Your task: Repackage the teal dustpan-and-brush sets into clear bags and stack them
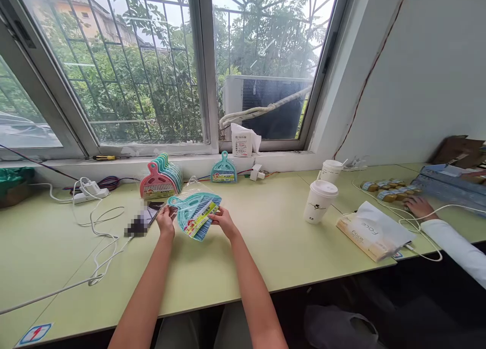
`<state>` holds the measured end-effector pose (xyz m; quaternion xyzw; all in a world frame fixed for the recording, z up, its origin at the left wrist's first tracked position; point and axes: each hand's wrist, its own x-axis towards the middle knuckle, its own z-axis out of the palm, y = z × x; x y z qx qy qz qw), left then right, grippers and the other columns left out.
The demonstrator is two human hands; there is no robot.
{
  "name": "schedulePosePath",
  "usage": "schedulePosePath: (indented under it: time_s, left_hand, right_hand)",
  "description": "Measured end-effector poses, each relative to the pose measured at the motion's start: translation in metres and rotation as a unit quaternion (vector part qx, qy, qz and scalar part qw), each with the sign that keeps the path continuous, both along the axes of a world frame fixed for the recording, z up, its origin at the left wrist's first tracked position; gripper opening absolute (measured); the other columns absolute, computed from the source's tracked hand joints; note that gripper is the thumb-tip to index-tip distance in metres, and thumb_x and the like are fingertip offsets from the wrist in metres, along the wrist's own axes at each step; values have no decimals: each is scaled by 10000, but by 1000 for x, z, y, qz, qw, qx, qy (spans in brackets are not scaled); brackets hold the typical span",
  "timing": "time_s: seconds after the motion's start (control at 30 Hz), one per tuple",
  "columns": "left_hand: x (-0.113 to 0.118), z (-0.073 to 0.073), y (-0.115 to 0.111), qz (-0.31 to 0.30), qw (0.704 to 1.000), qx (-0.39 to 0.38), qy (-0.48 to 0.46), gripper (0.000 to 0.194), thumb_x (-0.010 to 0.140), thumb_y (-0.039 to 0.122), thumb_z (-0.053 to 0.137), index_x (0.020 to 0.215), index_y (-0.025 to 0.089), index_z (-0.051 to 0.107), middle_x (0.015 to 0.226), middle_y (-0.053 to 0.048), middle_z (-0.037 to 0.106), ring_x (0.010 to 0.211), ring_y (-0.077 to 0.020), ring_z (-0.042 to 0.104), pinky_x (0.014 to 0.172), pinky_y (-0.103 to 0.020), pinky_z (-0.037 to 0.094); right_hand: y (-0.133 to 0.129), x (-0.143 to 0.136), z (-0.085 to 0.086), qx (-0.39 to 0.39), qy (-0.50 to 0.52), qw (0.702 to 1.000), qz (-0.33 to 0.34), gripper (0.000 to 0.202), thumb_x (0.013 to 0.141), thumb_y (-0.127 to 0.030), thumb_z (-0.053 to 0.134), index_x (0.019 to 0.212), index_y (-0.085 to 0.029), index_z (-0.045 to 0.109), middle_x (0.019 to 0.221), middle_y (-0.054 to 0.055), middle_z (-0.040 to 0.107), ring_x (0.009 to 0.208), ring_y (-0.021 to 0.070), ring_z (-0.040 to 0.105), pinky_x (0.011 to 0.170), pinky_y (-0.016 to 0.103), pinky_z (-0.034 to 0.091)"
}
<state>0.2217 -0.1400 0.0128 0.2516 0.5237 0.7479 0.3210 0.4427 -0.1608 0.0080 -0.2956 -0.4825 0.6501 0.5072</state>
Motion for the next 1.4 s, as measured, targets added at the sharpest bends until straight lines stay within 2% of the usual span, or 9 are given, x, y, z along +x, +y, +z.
schedulePosePath:
  time_s: [0.17,0.27,0.4,0.53,0.77,0.9,1.07,1.27,1.4]
  left_hand:
    - [-7,11,-15,134,906,20,401,500,812,471,560,1213,173,585,1337,-153,537,1278,-286,449,1052,-437,344]
    - [-11,13,-15,-16,863,-61,502,400,775,526,577,958,197,712,1047,-127,702,1094,-308,593,970,-425,408]
    - [-20,8,-6,-108,902,-121,401,351,730,532,602,751,195,698,754,-75,719,757,-252,679,737,-335,499]
    - [-46,3,-5,145,942,-115,281,388,827,467,504,953,128,646,901,-128,702,848,-250,669,854,-378,479]
    - [-64,9,-29,392,849,-85,343,907,823,421,580,1433,-40,92,1514,-330,20,1434,-364,-9,1128,-553,28]
    - [-10,15,-28,193,878,60,435,584,920,430,417,1379,77,341,1502,-229,247,1423,-302,166,1141,-525,100]
    - [63,-5,-10,-303,946,-29,107,536,877,537,458,1286,193,429,1172,-151,615,1014,-249,632,834,-399,513]
    - [60,-30,-1,-250,967,-49,11,437,815,488,561,1146,204,526,993,-65,637,857,-185,653,716,-303,533]
    - [53,-32,0,-210,977,-24,35,411,839,446,530,1159,188,535,1055,-79,622,959,-190,632,778,-300,519]
  right_hand:
    - [-1,10,4,17,-50,998,40,514,589,-368,799,1037,-184,627,940,60,717,825,220,688,728,343,555]
    - [-2,16,6,22,-91,990,102,523,596,-353,793,1066,-186,635,936,57,718,828,215,688,701,319,554]
    - [0,25,5,21,-111,987,113,516,604,-337,788,1075,-183,644,944,62,720,822,210,689,678,300,553]
    - [6,34,0,3,-52,998,35,482,599,-302,794,1038,-172,644,955,69,722,819,205,691,688,301,560]
    - [23,32,-19,-80,87,984,-134,395,585,-192,775,939,-175,601,876,39,723,759,175,699,691,281,583]
    - [28,24,-25,-95,96,978,-159,386,589,-185,774,923,-189,581,871,33,717,750,183,702,676,296,596]
    - [23,18,-20,-56,80,986,-136,407,622,-214,774,979,-189,581,914,44,720,796,192,706,715,303,597]
    - [13,33,-12,-115,-135,983,-49,189,761,-309,685,823,-136,640,772,103,735,646,210,703,537,274,568]
    - [20,54,-16,-126,-77,971,-189,238,840,-366,594,828,-130,626,816,126,738,649,182,704,518,232,541]
